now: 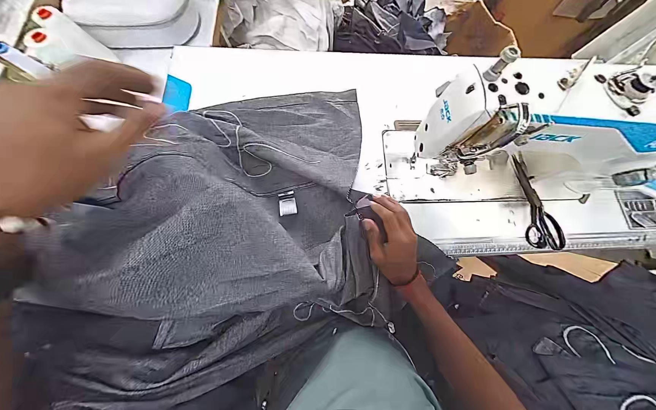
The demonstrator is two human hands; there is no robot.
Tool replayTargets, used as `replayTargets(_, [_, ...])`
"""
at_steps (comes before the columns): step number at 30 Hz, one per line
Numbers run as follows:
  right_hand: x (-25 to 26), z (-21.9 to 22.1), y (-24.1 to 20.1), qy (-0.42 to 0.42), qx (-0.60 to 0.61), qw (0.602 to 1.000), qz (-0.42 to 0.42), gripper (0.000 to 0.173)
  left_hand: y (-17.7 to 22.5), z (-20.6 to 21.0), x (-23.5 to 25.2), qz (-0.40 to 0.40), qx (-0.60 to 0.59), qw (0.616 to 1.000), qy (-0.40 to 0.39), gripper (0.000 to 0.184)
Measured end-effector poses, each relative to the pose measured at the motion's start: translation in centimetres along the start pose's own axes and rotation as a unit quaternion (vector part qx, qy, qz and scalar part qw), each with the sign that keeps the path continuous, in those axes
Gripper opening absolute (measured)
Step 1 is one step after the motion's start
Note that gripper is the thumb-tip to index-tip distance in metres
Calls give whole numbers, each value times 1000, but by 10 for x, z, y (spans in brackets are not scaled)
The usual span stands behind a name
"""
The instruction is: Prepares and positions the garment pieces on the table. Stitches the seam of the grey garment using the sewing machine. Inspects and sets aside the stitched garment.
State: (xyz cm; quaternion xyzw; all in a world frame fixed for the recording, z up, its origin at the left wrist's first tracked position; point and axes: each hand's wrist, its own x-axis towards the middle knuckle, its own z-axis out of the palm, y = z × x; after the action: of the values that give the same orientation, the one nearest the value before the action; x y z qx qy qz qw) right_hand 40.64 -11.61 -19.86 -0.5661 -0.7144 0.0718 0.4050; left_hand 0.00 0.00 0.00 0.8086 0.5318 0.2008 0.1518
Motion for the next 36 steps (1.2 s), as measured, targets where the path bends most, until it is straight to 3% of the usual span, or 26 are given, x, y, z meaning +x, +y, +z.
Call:
replayTargets(2, [6,-24,-2,74,61,993,74,30,102,45,16,57,-69,987,-132,34])
replayTargets(3, [7,-47,1,96,47,987,116,28,128,72,21,66,-80,971,-216,32])
replayTargets(5, [11,-104,26,123,-28,978,165,29,146,123,34,10,-52,933,-355,37])
replayTargets(6, [10,-135,46,115,-75,972,188,30,147,145,40,-33,-62,928,-365,36])
replayTargets(7, [6,-164,66,90,-131,963,217,32,148,163,42,-80,-114,930,-341,32])
replayTargets(9, [-6,-211,105,3,-229,927,297,35,149,193,37,-163,-297,917,-213,20])
replayTargets(12, [-22,-237,145,-122,-297,891,321,43,144,238,28,-209,-520,827,-38,20])
replayTargets(14, [-24,-238,155,-144,-317,894,281,47,145,250,26,-230,-616,754,-5,31])
replayTargets(16, [-21,-241,159,-162,-310,898,268,49,147,251,25,-233,-664,710,-34,45])
replayTargets(19, [-15,-247,166,-180,-288,896,286,49,148,258,21,-203,-666,712,-91,61])
replayTargets(24, [-2,-252,174,-197,-288,881,321,47,151,259,20,-135,-582,782,-178,82])
replayTargets(28, [-4,-257,179,-231,-241,885,324,41,149,259,20,-116,-551,800,-207,91])
replayTargets(32, [-9,-251,165,-172,-252,878,369,61,147,256,18,-101,-565,790,-216,93])
replayTargets(34, [-15,-254,158,-118,-155,890,413,56,147,255,18,-99,-570,787,-215,95])
replayTargets(36, [-31,-253,146,-39,90,892,441,26,147,255,17,-97,-571,787,-213,96])
